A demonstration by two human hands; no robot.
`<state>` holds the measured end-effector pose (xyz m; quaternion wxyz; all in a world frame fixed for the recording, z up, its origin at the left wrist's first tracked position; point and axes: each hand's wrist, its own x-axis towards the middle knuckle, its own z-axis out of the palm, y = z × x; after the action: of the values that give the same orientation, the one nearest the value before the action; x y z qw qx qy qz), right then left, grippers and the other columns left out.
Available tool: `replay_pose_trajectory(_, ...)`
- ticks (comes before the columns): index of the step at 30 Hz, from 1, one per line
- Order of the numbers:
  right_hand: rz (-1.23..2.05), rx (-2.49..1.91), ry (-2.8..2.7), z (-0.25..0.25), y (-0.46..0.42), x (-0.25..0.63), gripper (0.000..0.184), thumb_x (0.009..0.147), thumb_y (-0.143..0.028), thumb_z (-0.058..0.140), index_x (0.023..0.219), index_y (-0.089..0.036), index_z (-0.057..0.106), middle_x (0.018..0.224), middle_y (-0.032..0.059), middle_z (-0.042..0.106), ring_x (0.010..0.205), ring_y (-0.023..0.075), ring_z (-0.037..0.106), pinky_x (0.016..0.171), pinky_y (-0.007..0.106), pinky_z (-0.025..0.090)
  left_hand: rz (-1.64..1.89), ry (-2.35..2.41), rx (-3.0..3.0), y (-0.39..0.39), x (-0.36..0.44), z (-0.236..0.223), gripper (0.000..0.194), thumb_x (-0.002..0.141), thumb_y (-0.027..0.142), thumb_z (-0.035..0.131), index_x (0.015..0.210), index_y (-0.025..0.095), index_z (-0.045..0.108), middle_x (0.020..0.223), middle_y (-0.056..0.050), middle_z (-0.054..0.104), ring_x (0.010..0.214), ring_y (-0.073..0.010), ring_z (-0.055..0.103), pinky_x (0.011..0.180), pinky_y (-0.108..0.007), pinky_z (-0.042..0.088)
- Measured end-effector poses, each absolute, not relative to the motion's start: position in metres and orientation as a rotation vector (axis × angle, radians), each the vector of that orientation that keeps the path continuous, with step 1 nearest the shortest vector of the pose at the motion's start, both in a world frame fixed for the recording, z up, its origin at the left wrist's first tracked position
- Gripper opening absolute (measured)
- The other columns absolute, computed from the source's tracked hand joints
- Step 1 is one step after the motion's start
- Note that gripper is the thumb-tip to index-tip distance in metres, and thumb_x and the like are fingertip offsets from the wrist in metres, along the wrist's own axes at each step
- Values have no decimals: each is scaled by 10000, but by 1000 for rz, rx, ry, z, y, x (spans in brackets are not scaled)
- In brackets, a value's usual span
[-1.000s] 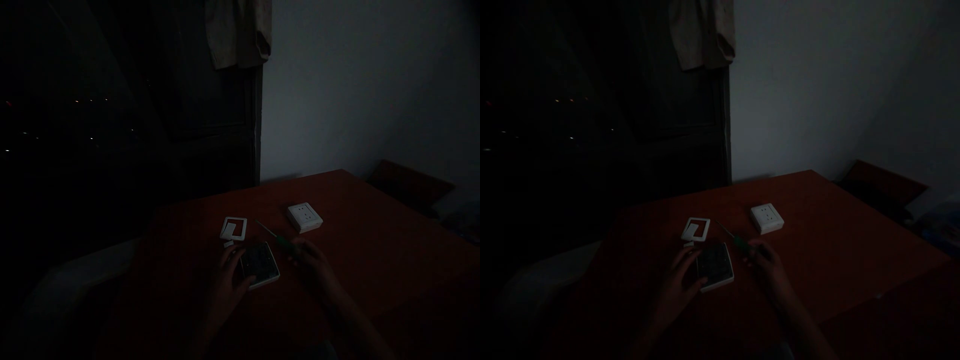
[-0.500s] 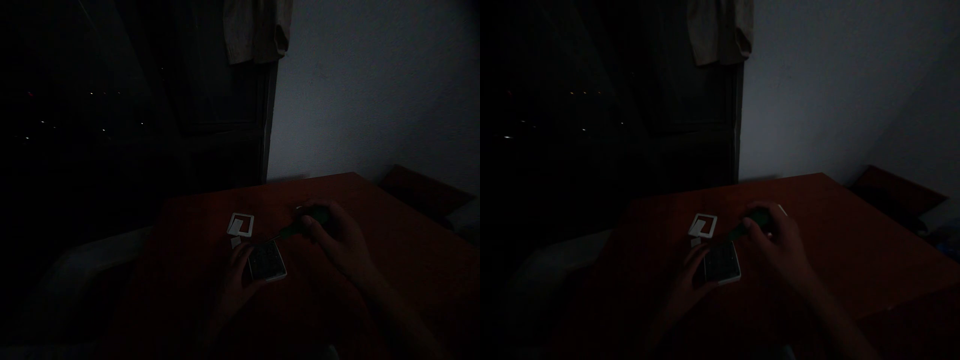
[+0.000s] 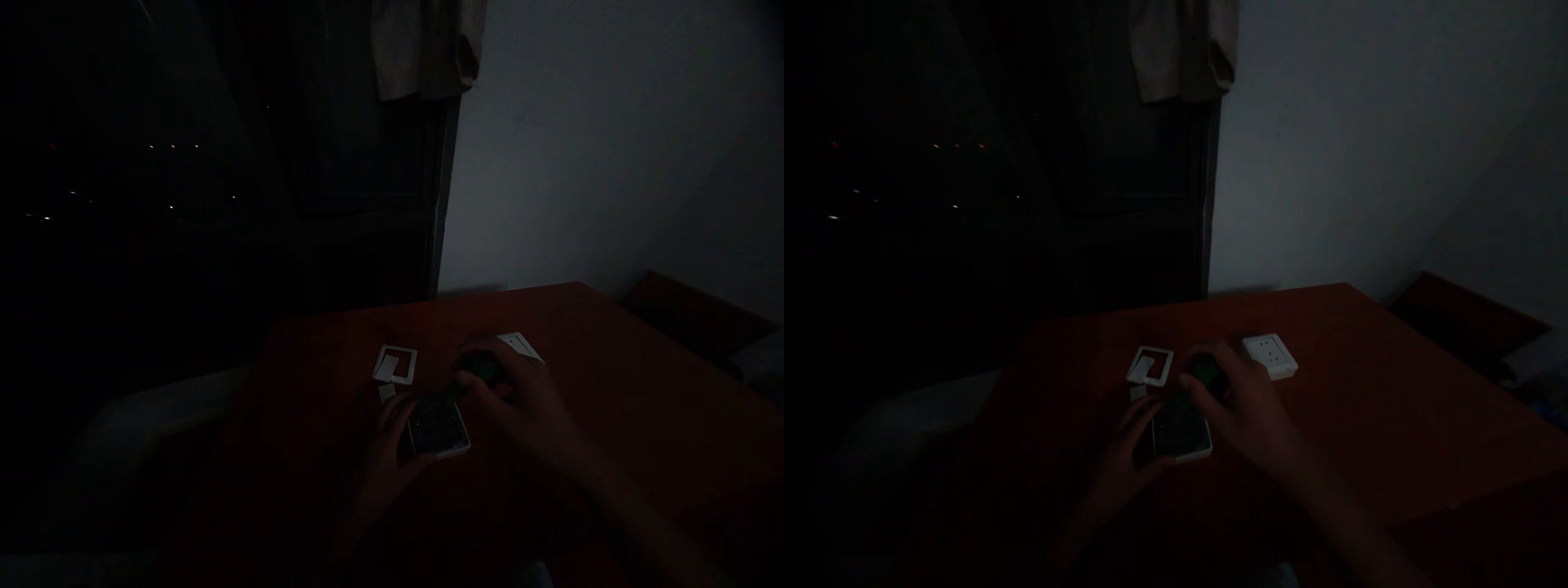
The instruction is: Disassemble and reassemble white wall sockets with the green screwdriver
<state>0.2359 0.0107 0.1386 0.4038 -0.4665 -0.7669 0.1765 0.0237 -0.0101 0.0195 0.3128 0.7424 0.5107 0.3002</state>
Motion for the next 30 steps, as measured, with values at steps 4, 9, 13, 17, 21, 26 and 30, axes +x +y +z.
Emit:
replay_pose_trajectory(4, 458, -1185, -1946, 139, 10, 236, 184, 877, -341, 561, 1026, -235, 575, 958, 41, 693, 825, 175, 657, 641, 242, 494, 788, 1356, 1973, -11, 24, 21, 631, 753, 227, 691, 1336, 262, 453, 1445, -90, 397, 1325, -280, 389, 1093, -468, 349)
replay_pose_trajectory(9, 438, -1166, -1958, 138, 11, 237, 194, 870, -342, 563, 1030, -233, 573, 959, 48, 692, 840, 185, 657, 659, 261, 499, 785, 1362, 1962, -11, 23, 19, 653, 753, 234, 693, 1350, 282, 432, 1461, -77, 378, 1336, -283, 372, 1099, -480, 338)
replay_pose_trajectory(13, 452, -1174, -1952, 138, 11, 237, 207, 873, -352, 563, 1043, -234, 567, 967, 48, 690, 825, 179, 658, 640, 252, 500, 795, 1365, 1975, -11, 23, 15, 654, 749, 221, 693, 1347, 276, 435, 1452, -78, 386, 1336, -274, 373, 1103, -469, 332)
replay_pose_trajectory(17, 463, -1180, -1956, 138, 9, 237, 201, 879, -350, 560, 1045, -234, 567, 963, 43, 689, 809, 169, 656, 611, 236, 495, 800, 1362, 1976, -11, 23, 17, 654, 751, 204, 689, 1350, 266, 433, 1448, -81, 390, 1334, -262, 377, 1104, -445, 337)
replay_pose_trajectory(21, 436, -1193, -1954, 138, 10, 239, 206, 866, -348, 571, 1034, -232, 592, 972, 52, 695, 836, 184, 661, 636, 253, 499, 794, 1365, 1980, -11, 24, 18, 654, 756, 221, 691, 1354, 268, 429, 1449, -78, 392, 1330, -262, 383, 1099, -437, 347)
replay_pose_trajectory(26, 433, -1197, -1961, 137, 9, 240, 205, 863, -344, 569, 1027, -227, 603, 958, 51, 700, 830, 182, 665, 652, 257, 499, 801, 1374, 2001, -12, 23, 17, 650, 752, 223, 692, 1348, 269, 436, 1446, -74, 398, 1331, -266, 382, 1098, -438, 350)
replay_pose_trajectory(30, 413, -1195, -1961, 137, 8, 242, 204, 871, -349, 568, 1032, -225, 587, 950, 48, 698, 830, 177, 665, 649, 245, 499, 797, 1364, 1981, -12, 23, 15, 654, 763, 235, 684, 1360, 281, 419, 1450, -72, 389, 1331, -275, 381, 1095, -455, 350)
